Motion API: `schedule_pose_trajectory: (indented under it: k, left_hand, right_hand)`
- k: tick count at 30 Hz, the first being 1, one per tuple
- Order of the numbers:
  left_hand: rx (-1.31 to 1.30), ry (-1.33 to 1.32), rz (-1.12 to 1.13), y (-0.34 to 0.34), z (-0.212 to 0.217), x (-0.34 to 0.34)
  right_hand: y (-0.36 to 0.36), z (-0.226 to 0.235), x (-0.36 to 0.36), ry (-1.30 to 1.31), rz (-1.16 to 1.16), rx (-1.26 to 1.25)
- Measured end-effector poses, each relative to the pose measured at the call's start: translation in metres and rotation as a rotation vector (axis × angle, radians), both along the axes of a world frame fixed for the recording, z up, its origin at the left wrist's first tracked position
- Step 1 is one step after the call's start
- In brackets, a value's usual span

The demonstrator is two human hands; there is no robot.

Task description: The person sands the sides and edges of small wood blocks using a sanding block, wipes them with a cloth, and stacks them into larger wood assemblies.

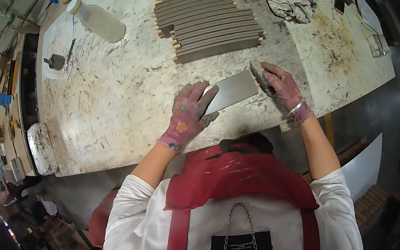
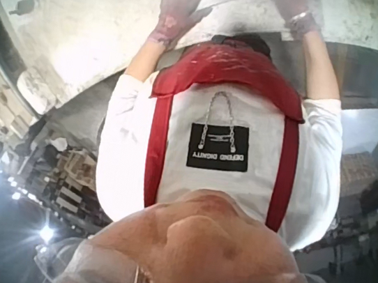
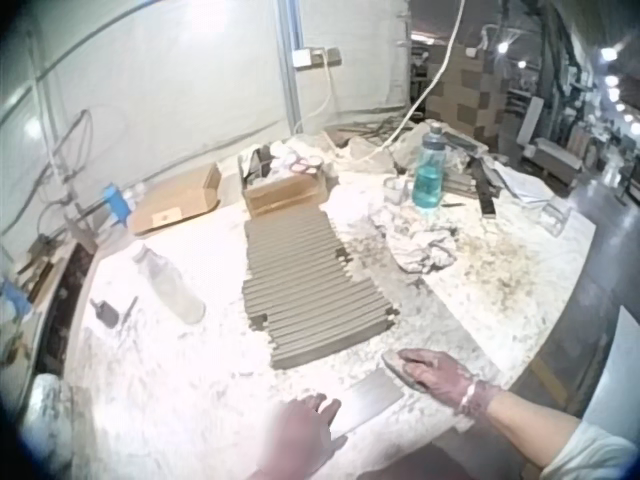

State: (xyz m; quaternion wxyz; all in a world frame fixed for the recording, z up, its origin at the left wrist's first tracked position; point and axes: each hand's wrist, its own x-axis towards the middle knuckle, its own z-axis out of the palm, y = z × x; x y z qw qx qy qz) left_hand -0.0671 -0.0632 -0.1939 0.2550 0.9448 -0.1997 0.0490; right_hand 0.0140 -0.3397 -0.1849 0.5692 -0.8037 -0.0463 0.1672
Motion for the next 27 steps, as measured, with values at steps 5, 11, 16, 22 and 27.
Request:
schedule_pose_trajectory:
  k: [5,11,16,22,27]
  left_hand:
    - [-0.024,0.005,-0.021,0.003,-0.004,0.0]
    - [-0.032,0.013,-0.015,0.002,-0.004,0.001]
    - [0.023,0.018,-0.05,0.009,0.004,0.003]
    - [0.044,-0.115,-0.091,-0.007,0.01,-0.015]
    - [0.017,-0.051,-0.092,-0.04,-0.028,-0.022]
  right_hand:
    - [0.012,-0.005,0.0,-0.057,0.001,-0.107]
    - [0.014,0.008,-0.025,-0.128,0.008,-0.218]
    - [-0.02,0.05,-0.059,-0.073,0.251,-0.366]
    - [-0.01,0.064,-0.027,-0.138,0.071,-0.124]
    - [0.099,0.056,-0.013,-0.48,0.532,-0.202]
